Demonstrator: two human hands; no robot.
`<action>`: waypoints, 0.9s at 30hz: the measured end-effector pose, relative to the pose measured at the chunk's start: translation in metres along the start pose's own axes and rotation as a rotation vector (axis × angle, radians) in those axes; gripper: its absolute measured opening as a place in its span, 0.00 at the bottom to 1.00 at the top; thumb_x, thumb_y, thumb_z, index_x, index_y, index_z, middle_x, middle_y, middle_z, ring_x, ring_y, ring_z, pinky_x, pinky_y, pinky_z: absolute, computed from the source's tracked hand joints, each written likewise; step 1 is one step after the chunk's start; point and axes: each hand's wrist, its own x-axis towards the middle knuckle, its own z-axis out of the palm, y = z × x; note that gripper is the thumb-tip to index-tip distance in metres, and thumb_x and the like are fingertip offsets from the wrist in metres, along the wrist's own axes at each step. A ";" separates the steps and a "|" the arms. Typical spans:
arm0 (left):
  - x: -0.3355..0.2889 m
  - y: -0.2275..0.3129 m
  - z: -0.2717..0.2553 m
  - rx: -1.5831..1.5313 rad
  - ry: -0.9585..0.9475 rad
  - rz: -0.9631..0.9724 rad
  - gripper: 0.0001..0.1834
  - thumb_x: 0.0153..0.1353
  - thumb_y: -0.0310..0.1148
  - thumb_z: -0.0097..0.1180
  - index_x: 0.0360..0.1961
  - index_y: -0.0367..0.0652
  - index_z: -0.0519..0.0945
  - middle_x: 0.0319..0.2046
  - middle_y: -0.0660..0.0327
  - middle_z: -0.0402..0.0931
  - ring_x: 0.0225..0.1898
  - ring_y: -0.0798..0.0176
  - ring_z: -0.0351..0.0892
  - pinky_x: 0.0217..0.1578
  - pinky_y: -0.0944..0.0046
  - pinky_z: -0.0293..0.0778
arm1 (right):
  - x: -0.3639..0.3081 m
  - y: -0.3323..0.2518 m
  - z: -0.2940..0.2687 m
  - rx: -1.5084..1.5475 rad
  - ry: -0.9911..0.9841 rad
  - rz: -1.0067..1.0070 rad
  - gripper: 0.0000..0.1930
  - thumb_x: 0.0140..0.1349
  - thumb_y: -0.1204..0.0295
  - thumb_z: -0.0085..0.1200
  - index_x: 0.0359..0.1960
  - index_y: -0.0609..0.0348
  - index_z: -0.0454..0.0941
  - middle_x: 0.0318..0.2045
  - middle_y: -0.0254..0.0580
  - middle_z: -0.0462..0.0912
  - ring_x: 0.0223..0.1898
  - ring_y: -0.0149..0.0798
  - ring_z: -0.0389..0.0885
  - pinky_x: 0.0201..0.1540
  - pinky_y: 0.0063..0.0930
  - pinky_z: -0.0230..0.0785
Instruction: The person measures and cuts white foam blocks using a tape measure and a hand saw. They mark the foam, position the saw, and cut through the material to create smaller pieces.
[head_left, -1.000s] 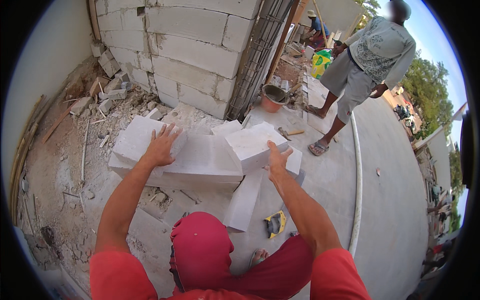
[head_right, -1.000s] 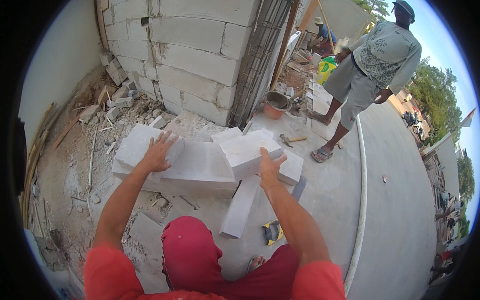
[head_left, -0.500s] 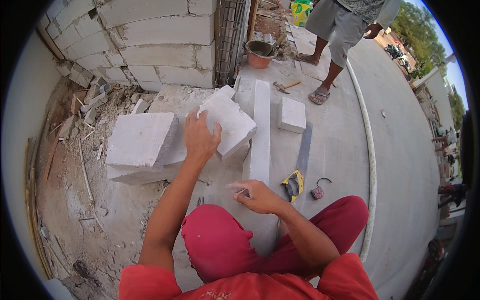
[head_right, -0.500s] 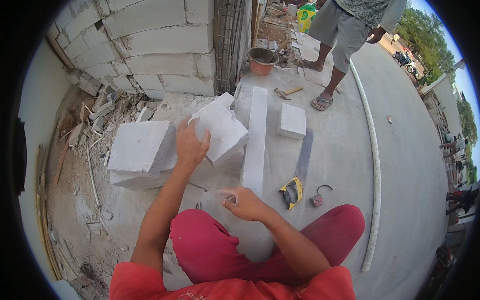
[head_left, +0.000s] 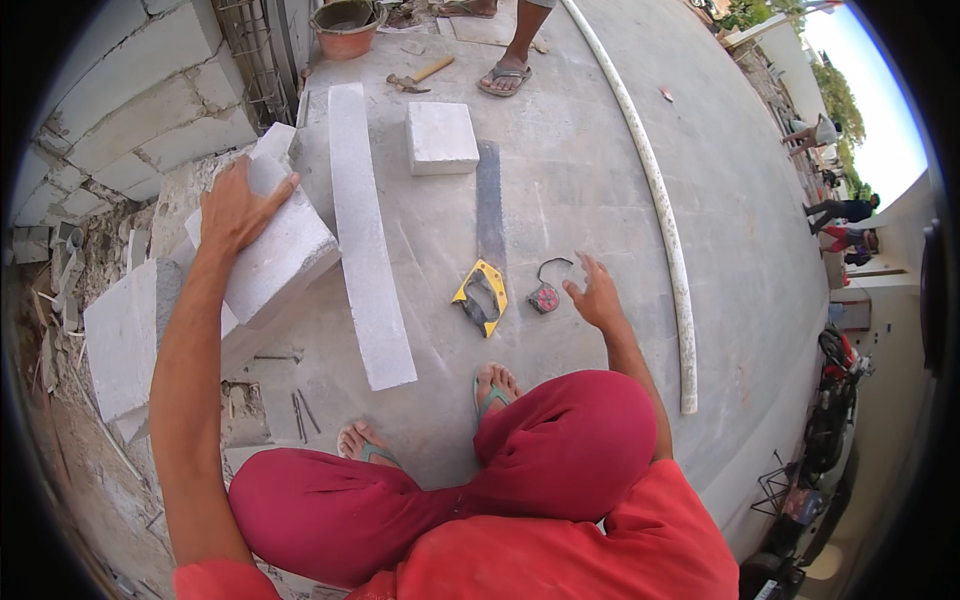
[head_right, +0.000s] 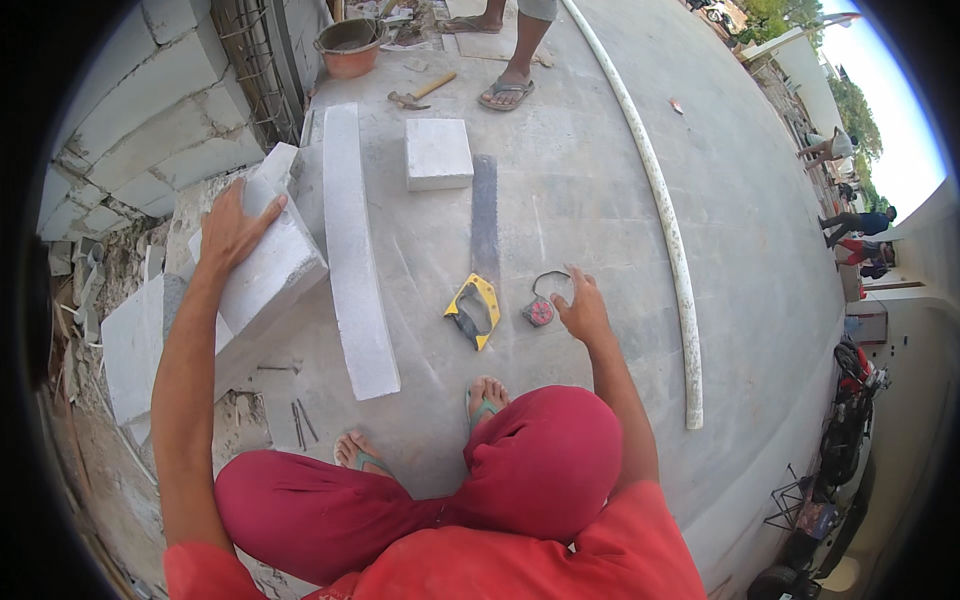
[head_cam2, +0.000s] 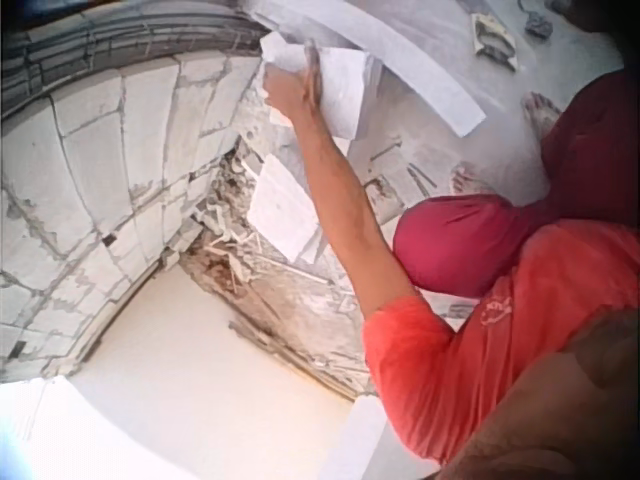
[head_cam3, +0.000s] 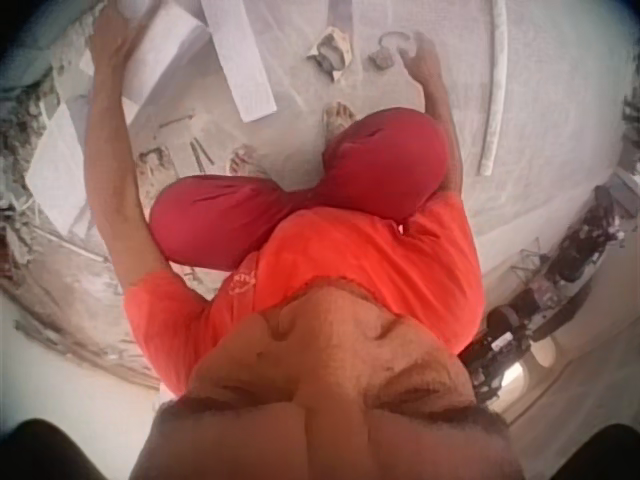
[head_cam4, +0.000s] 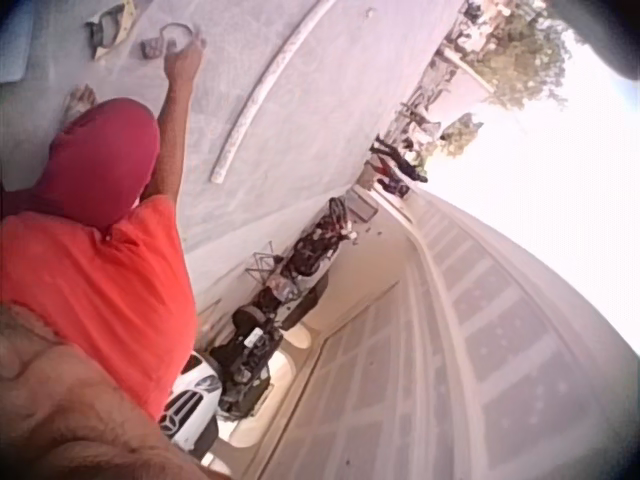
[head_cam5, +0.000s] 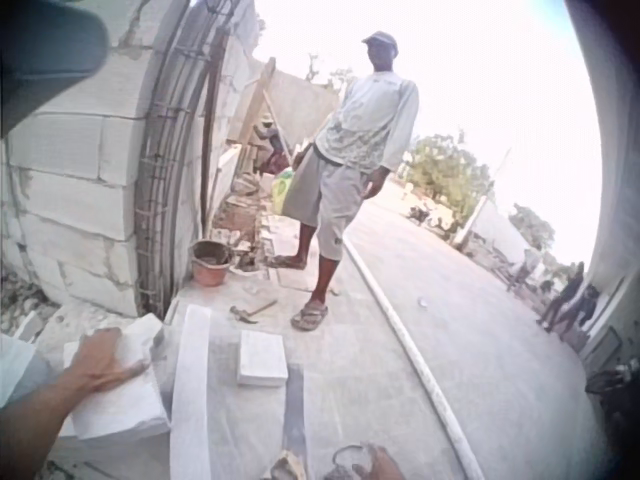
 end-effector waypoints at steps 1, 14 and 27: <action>0.002 -0.004 0.005 -0.006 0.010 0.049 0.61 0.59 0.77 0.61 0.70 0.27 0.74 0.65 0.35 0.79 0.69 0.37 0.77 0.67 0.32 0.70 | -0.006 0.019 0.041 -0.097 -0.099 -0.033 0.47 0.59 0.68 0.75 0.80 0.49 0.65 0.71 0.66 0.73 0.69 0.66 0.75 0.72 0.53 0.69; -0.056 -0.038 -0.043 -0.679 0.446 0.124 0.30 0.79 0.49 0.57 0.67 0.33 0.80 0.62 0.42 0.79 0.62 0.49 0.80 0.63 0.54 0.76 | 0.054 -0.121 0.006 0.758 -0.272 0.090 0.22 0.77 0.53 0.61 0.56 0.60 0.75 0.43 0.44 0.84 0.42 0.36 0.88 0.39 0.30 0.82; -0.202 -0.003 -0.059 -1.179 0.387 0.044 0.34 0.77 0.57 0.62 0.62 0.31 0.82 0.43 0.56 0.87 0.47 0.63 0.84 0.51 0.60 0.81 | -0.005 -0.479 0.002 0.989 -0.892 -0.488 0.27 0.83 0.49 0.51 0.57 0.67 0.76 0.48 0.51 0.84 0.42 0.38 0.90 0.34 0.31 0.87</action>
